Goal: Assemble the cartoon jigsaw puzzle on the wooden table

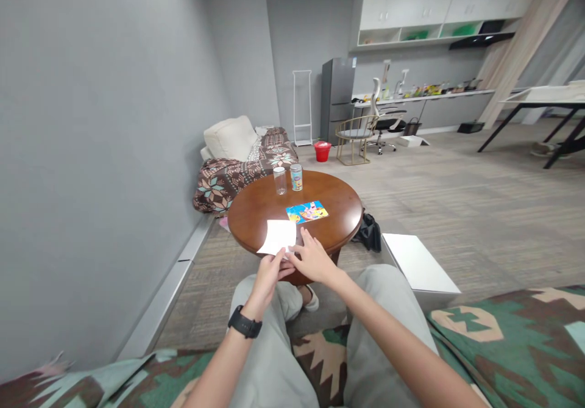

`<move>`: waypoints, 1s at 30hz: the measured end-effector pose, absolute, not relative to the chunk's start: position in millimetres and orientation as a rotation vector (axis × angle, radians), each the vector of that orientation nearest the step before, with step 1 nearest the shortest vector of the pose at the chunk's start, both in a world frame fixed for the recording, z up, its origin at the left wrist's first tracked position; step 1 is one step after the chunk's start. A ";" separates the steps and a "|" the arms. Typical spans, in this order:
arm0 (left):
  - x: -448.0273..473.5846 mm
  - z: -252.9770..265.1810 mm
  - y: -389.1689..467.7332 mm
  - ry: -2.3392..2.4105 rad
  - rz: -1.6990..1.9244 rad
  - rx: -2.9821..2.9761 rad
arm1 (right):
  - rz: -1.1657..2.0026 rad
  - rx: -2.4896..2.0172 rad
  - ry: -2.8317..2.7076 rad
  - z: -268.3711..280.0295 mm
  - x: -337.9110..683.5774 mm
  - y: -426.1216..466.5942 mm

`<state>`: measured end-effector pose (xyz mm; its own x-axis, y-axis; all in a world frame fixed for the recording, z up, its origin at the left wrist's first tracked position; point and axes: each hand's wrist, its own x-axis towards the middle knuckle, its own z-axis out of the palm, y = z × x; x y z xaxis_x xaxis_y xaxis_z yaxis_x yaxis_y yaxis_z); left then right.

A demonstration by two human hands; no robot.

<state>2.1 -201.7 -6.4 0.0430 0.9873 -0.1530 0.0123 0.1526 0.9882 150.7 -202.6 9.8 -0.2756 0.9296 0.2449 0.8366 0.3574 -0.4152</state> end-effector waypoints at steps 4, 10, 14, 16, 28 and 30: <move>-29.0 -8.1 -213.3 1.582 1.257 1.865 | 0.343 -1.493 -2.286 8.0 165.4 -197.0; -59.0 -5.1 -192.0 1.274 0.900 2.601 | 0.305 -1.420 -2.341 11.4 172.9 -185.7; -58.8 -4.6 -172.8 1.274 0.801 2.497 | 0.215 -1.276 -2.261 6.6 166.4 -185.1; -56.2 -3.2 -165.4 1.244 0.807 2.429 | 0.256 -1.256 -2.202 0.7 162.7 -183.6; -45.9 -3.2 -141.9 1.273 0.865 2.167 | 0.007 -1.270 -2.252 -12.5 161.0 -178.2; -47.7 -4.2 -146.4 1.258 0.894 2.335 | -0.057 -1.283 -2.327 -9.4 160.3 -182.2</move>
<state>-47.7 -146.4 -4.2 0.4100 0.8353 0.3663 0.6208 -0.5498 0.5589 160.3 -182.2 -9.4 -0.4457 0.7869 0.4267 0.8069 0.5596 -0.1892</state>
